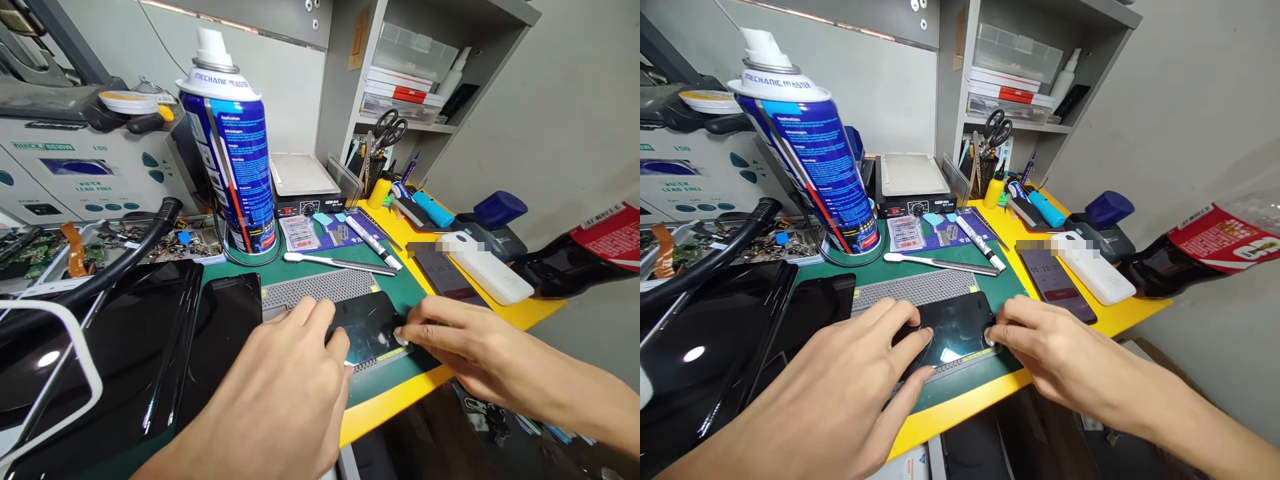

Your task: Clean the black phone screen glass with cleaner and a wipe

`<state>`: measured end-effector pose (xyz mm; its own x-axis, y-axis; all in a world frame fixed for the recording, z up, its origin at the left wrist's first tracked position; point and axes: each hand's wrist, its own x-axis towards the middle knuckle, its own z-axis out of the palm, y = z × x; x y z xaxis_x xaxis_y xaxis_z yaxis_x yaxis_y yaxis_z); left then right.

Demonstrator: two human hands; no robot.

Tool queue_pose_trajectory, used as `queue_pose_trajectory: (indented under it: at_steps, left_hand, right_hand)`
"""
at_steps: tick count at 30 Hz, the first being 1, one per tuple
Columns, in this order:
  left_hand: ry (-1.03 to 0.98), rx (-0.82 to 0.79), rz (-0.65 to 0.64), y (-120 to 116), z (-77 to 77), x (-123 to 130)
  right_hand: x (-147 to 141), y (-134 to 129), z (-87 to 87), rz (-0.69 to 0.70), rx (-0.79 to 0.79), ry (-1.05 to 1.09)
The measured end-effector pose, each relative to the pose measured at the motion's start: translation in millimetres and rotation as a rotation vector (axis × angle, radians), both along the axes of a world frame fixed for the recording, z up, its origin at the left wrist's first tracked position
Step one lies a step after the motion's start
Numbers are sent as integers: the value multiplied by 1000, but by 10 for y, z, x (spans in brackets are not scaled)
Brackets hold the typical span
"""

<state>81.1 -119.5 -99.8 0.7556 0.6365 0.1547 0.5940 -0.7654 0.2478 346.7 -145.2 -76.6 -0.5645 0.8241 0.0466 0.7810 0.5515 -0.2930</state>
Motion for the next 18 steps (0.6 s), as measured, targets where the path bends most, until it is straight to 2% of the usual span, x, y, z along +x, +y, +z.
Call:
queue_pose_trajectory:
  at_steps: [5, 11, 18]
  left_hand:
    - [21, -19, 40, 4, -3, -31]
    - [51, -42, 26, 5, 30, -32]
    - [65, -52, 44, 10, 55, -20]
  right_hand:
    - [-12, 187, -42, 42, 11, -39]
    - [-26, -57, 26, 40, -94, -89]
    - [-24, -51, -44, 39, 14, -102]
